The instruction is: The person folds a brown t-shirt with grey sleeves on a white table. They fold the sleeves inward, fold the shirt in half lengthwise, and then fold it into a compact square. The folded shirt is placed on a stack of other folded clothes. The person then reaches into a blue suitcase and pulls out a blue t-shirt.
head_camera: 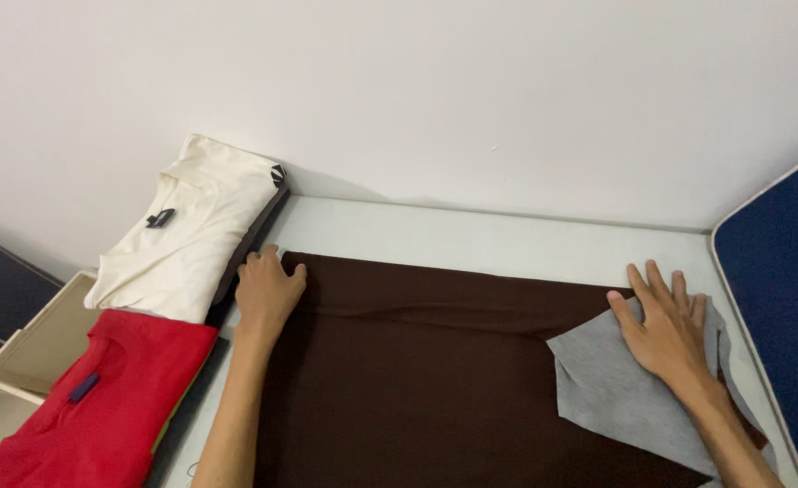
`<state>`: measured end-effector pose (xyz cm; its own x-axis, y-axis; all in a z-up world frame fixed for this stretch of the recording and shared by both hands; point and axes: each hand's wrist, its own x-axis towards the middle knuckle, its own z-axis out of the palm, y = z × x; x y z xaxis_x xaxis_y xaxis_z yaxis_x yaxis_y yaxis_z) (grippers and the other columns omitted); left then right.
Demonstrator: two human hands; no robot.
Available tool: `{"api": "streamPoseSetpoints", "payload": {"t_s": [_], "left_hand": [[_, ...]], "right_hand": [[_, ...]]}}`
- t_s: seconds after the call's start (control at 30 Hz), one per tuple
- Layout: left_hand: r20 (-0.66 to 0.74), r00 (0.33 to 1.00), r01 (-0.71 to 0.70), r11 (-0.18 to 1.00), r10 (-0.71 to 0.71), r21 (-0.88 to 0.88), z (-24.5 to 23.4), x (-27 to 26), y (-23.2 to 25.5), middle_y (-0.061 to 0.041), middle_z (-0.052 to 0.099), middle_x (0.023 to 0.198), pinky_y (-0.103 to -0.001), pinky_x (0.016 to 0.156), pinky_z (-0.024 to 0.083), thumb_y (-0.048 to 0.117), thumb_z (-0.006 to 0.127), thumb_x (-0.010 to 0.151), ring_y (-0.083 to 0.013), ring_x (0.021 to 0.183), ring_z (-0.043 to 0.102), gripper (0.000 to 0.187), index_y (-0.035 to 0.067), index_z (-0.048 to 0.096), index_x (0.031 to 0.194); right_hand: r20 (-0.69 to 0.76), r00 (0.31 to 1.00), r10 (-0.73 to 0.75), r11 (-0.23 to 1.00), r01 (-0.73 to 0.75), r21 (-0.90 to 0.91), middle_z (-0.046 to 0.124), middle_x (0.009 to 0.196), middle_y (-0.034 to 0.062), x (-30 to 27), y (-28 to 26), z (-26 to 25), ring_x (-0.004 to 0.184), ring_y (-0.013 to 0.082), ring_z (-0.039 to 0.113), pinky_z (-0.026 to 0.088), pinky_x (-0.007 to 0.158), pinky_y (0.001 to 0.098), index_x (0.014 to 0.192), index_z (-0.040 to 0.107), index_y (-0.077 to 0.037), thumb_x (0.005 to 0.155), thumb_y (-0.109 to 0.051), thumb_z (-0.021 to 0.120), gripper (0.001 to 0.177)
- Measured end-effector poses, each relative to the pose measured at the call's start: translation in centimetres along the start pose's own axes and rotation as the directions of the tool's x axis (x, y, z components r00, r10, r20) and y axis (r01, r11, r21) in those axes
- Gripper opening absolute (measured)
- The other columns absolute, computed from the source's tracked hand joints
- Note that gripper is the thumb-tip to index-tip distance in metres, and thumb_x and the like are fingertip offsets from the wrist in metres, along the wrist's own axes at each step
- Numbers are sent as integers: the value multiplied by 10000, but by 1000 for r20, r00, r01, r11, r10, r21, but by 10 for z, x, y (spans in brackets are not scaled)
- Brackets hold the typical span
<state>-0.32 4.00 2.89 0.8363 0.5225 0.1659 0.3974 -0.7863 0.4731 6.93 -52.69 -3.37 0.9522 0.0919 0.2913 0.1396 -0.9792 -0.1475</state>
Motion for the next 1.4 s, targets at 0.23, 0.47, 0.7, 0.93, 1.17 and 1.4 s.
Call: {"api": "streamPoseSetpoints", "payload": {"t_s": [0.23,0.47,0.7,0.93,1.17,1.4], "left_hand": [[-50,996,-82,958,71,-273,4,18,-38,-197,768,883,-407,806,596,198,813,769,-331,838,759,316,-19,767,994],[-12,998,-64,942,63,-330,6,18,-29,-179,770,891,-391,804,587,243,810,834,-307,842,760,341,-17,756,1048],[364,931,58,988,-2,-144,-14,29,-37,-165,749,861,-389,744,594,325,973,593,-271,769,738,756,-13,649,1186],[568,816,245,953,-105,-177,-45,19,-17,-214,774,885,-339,569,579,175,901,732,-285,707,715,506,23,596,1106],[562,824,412,754,-69,-512,-51,10,-20,-179,684,897,-378,637,615,64,629,965,-323,775,767,122,-44,573,964],[512,857,400,694,-51,-599,-55,12,-13,-195,655,884,-381,653,616,6,598,952,-353,783,774,62,-37,554,941]], "right_hand": [[16,999,-42,999,42,14,296,1663,159,9,9,0,1535,448,164,69,1175,705,1535,455,-177,962,-630,416,731],[39,999,-36,999,35,41,285,1661,181,36,17,8,1518,479,149,62,1160,720,1541,448,-142,961,-598,437,737],[-119,967,-226,967,237,90,407,1616,235,20,-11,-23,1526,492,220,173,1178,661,1462,566,-52,1014,-432,560,588],[438,892,-111,981,28,192,716,813,79,-39,-107,-100,781,249,682,571,755,371,780,724,-31,920,-454,767,447],[385,895,-227,964,151,218,715,909,76,-43,-125,-122,832,244,703,572,786,389,915,721,-68,891,-308,671,246],[471,873,-129,974,21,227,754,973,48,-36,-123,-152,899,217,724,567,827,381,998,739,-93,928,-364,647,295]]}}
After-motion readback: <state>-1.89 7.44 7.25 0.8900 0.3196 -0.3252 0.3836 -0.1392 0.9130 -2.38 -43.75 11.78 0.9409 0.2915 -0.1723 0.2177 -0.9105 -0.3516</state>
